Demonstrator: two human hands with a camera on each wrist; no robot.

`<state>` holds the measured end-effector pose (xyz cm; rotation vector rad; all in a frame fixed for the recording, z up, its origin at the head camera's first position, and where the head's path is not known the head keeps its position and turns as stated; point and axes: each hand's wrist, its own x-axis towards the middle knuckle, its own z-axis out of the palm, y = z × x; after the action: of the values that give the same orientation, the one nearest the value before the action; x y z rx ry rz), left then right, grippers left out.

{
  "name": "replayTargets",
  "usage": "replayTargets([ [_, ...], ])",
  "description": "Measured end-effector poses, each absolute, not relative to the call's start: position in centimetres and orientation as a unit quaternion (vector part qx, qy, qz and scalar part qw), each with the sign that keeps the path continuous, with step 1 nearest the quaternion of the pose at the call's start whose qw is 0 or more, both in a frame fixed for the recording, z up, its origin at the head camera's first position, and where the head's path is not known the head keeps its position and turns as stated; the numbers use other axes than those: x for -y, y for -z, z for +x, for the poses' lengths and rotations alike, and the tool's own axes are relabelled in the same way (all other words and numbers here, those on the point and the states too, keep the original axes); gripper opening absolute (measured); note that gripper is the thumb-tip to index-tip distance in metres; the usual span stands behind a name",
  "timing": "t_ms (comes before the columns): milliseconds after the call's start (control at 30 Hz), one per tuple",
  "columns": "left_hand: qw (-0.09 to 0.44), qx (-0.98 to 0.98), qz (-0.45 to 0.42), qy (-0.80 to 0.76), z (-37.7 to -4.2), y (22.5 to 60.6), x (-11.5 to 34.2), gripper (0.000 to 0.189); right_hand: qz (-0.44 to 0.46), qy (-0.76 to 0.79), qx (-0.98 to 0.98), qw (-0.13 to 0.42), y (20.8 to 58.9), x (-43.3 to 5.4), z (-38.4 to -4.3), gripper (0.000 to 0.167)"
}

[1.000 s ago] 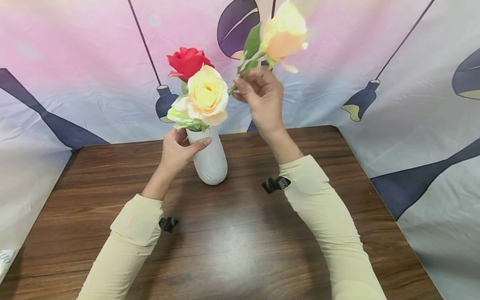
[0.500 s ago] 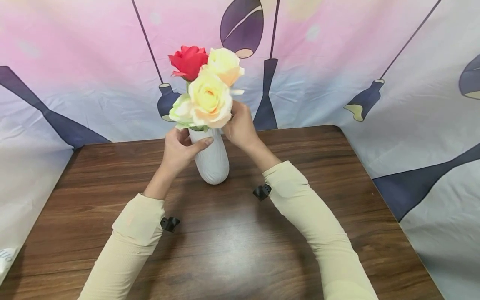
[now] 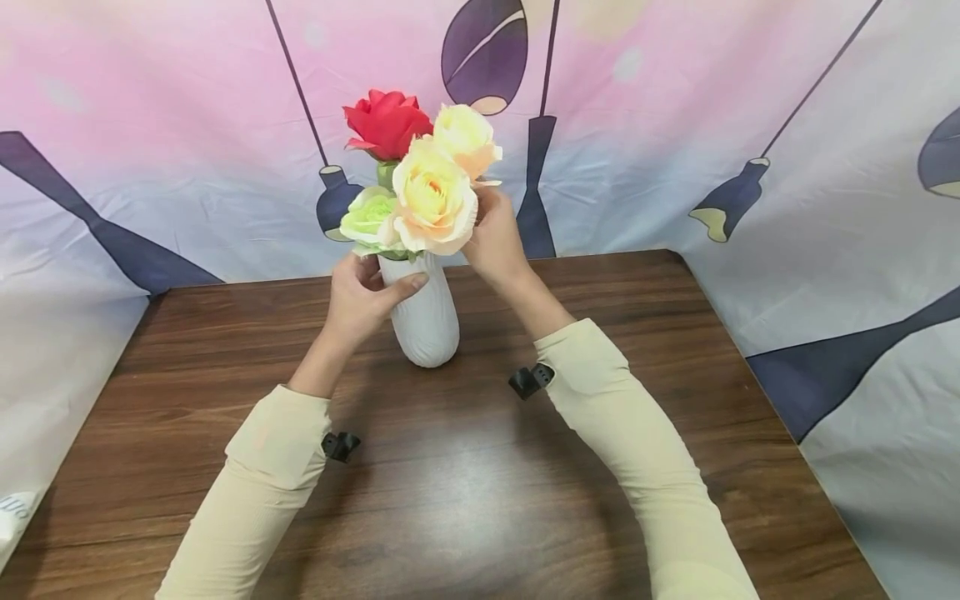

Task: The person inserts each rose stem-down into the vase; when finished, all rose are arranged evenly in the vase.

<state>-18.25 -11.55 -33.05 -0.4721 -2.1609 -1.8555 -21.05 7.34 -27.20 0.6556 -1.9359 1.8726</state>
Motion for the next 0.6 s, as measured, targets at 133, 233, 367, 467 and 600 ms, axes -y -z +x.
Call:
replayTargets([
  [133, 0.129, 0.743, -0.16, 0.637, -18.4, 33.1, 11.6, 0.059, 0.226, -0.727, 0.626, 0.169, 26.7, -7.1, -21.2, 0.015],
  [233, 0.129, 0.741, -0.16, 0.639, -18.5, 33.3, 11.6, 0.058, 0.222, -0.705, 0.649, 0.177, 27.1, -7.1, -21.4, 0.017],
  [367, 0.129, 0.736, -0.163, 0.645, -18.6, 33.5, 11.5, 0.06, 0.222, -0.669, 0.685, 0.184, 27.9, -7.1, -21.6, 0.025],
  [467, 0.127, 0.74, -0.158, 0.641, -18.6, 33.7, 11.6, 0.061, 0.236, -0.668, 0.685, 0.171, 27.9, -7.1, -21.8, 0.029],
  [600, 0.122, 0.753, -0.149, 0.629, -18.4, 34.0, 11.8, 0.061, 0.244, -0.669, 0.687, 0.145, 27.7, -7.0, -22.0, 0.031],
])
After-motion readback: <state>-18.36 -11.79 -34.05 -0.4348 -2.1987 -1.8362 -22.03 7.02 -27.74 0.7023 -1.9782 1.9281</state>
